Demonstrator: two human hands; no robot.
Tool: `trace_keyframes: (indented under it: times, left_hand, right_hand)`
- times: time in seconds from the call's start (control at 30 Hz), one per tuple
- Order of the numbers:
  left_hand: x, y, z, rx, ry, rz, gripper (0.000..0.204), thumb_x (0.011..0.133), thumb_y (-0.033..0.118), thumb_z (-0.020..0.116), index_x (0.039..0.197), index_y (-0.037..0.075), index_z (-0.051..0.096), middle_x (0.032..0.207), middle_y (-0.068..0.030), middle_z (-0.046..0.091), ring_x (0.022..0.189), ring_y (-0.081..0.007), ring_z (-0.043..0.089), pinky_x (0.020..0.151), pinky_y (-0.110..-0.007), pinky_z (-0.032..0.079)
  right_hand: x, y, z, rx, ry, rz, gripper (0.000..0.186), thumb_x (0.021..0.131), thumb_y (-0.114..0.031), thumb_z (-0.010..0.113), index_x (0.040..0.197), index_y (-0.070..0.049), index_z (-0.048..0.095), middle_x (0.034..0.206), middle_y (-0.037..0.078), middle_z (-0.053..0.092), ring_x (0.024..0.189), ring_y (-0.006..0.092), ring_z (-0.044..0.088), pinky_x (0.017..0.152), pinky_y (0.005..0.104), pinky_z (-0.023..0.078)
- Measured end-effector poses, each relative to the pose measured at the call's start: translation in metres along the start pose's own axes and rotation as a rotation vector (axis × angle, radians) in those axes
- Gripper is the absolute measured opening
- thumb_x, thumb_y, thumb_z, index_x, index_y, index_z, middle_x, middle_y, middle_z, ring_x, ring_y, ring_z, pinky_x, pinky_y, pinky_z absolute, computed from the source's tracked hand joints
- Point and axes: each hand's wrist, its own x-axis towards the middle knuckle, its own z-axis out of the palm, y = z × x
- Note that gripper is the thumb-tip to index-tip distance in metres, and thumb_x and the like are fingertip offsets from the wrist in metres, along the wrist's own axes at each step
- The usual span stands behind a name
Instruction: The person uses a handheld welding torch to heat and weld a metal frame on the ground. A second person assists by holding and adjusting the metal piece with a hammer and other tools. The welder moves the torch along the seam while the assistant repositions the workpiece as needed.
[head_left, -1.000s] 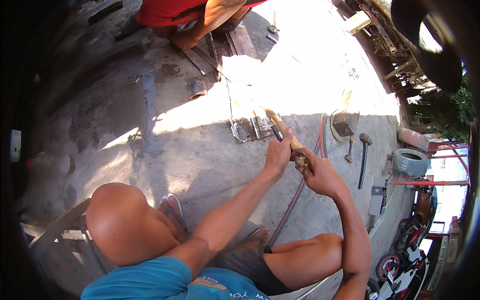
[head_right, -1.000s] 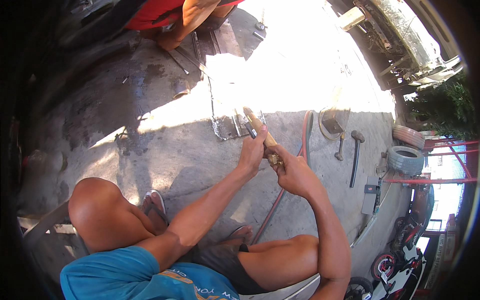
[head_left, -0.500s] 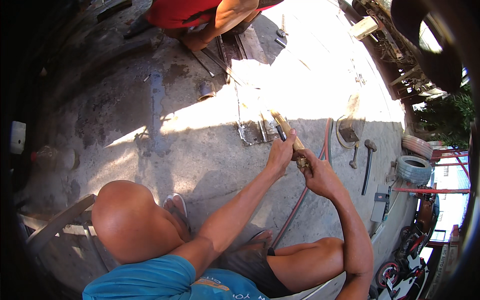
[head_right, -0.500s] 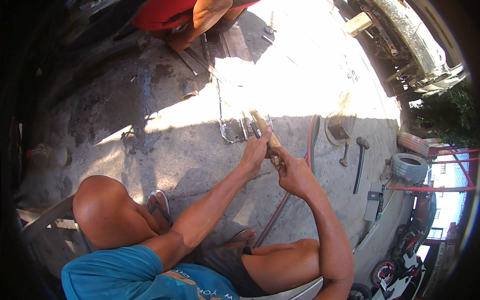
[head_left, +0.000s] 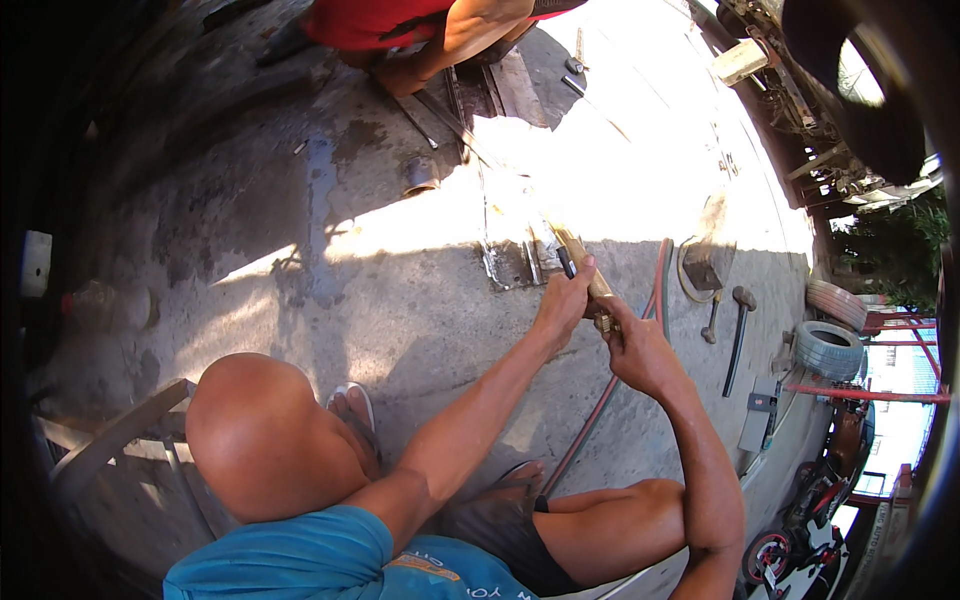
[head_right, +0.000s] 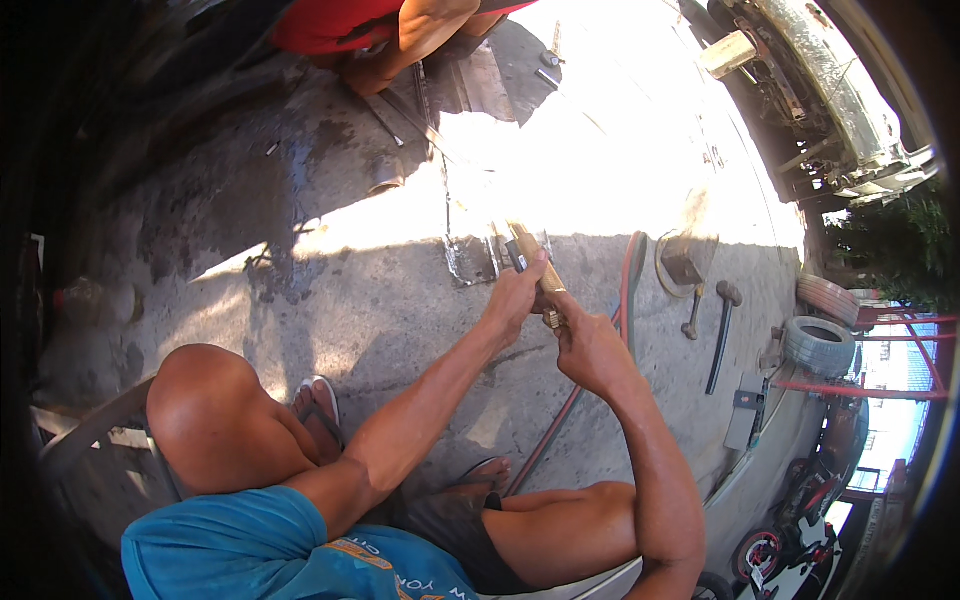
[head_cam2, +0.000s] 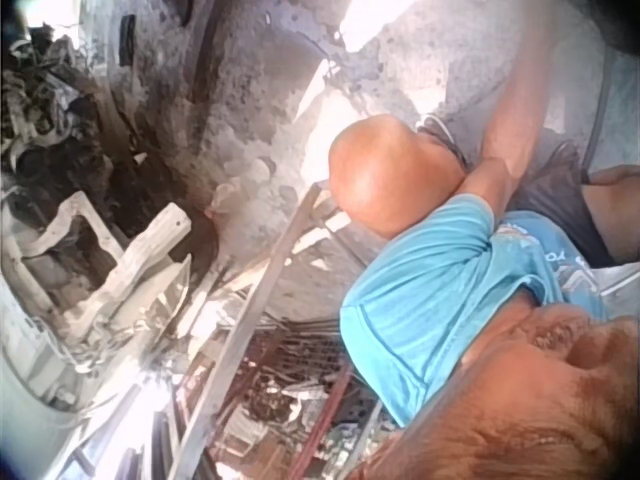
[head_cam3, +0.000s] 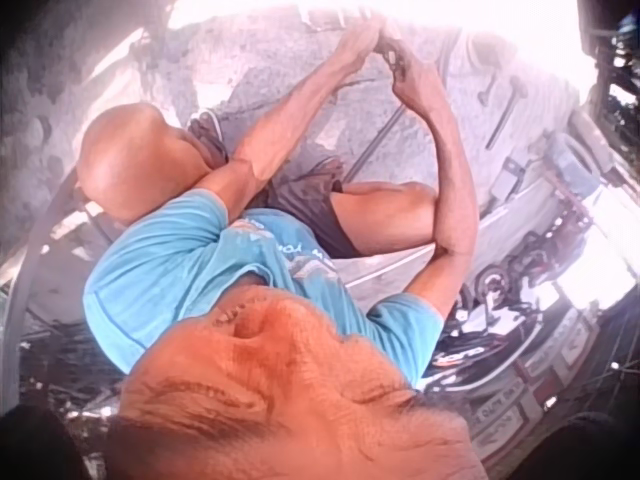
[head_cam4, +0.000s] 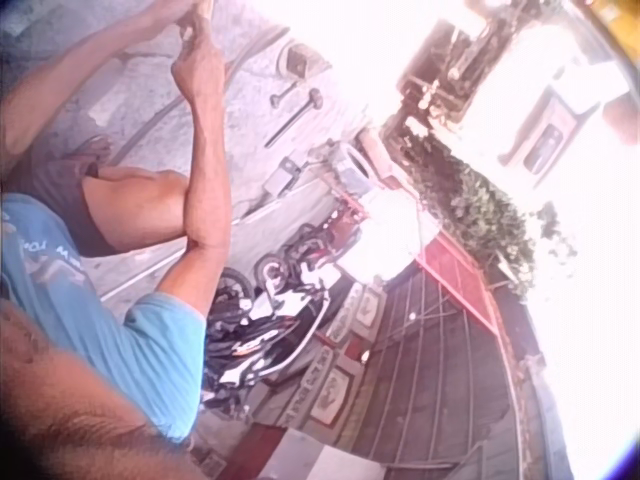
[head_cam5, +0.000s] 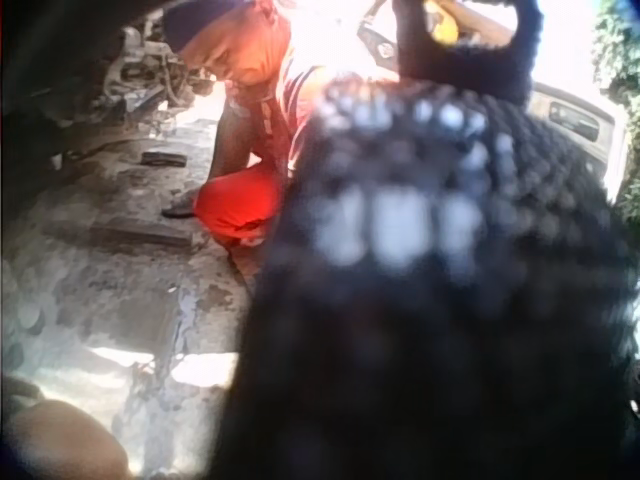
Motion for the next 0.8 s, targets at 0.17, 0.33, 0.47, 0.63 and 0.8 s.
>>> trace_keyframes:
  times: [0.17, 0.33, 0.47, 0.63, 0.8]
  left_hand:
    - [-0.009, -0.003, 0.01, -0.06, 0.06, 0.039, 0.058, 0.108, 0.048, 0.054, 0.084, -0.003, 0.068, 0.076, -0.0096, 0.066, 0.066, -0.0174, 0.066, 0.06, -0.035, 0.054]
    - [-0.012, -0.015, 0.011, -0.036, 0.004, 0.045, 0.058, 0.107, 0.05, 0.055, 0.094, -0.004, 0.07, 0.082, -0.0121, 0.07, 0.071, -0.0207, 0.071, 0.066, -0.038, 0.059]
    - [-0.012, -0.025, 0.017, -0.063, 0.024, 0.082, 0.062, 0.106, 0.053, 0.056, 0.082, -0.003, 0.07, 0.073, -0.01, 0.067, 0.062, -0.018, 0.066, 0.057, -0.036, 0.055]
    - [-0.014, -0.021, 0.019, -0.108, 0.06, 0.117, 0.065, 0.105, 0.054, 0.056, 0.078, -0.002, 0.07, 0.069, -0.0095, 0.066, 0.059, -0.0171, 0.065, 0.054, -0.035, 0.054]
    - [-0.02, -0.016, 0.015, -0.062, 0.087, 0.132, 0.065, 0.105, 0.056, 0.054, 0.077, -0.001, 0.069, 0.07, -0.0094, 0.066, 0.06, -0.0173, 0.066, 0.054, -0.035, 0.053]
  right_hand:
    - [-0.008, -0.005, -0.004, 0.03, -0.012, 0.009, 0.047, 0.093, 0.005, 0.057, 0.138, -0.01, 0.054, 0.109, 0.027, 0.073, 0.103, 0.0489, 0.069, 0.087, 0.0531, 0.055]
    - [-0.017, 0.001, -0.009, -0.008, -0.036, 0.014, 0.047, 0.093, 0.005, 0.058, 0.137, -0.011, 0.055, 0.111, 0.024, 0.074, 0.103, 0.0479, 0.07, 0.087, 0.0517, 0.055]
    - [-0.021, -0.002, -0.016, -0.067, -0.058, 0.037, 0.048, 0.093, 0.005, 0.059, 0.138, -0.011, 0.055, 0.11, 0.023, 0.074, 0.102, 0.0473, 0.07, 0.086, 0.0509, 0.056]
    - [-0.02, -0.008, -0.015, -0.063, -0.036, 0.002, 0.048, 0.092, 0.005, 0.059, 0.138, -0.01, 0.055, 0.107, 0.026, 0.073, 0.101, 0.0478, 0.07, 0.084, 0.0514, 0.056]
    - [-0.019, -0.011, -0.014, -0.091, -0.033, -0.024, 0.047, 0.093, 0.006, 0.059, 0.137, -0.011, 0.057, 0.105, 0.027, 0.073, 0.1, 0.0481, 0.07, 0.083, 0.0527, 0.055]
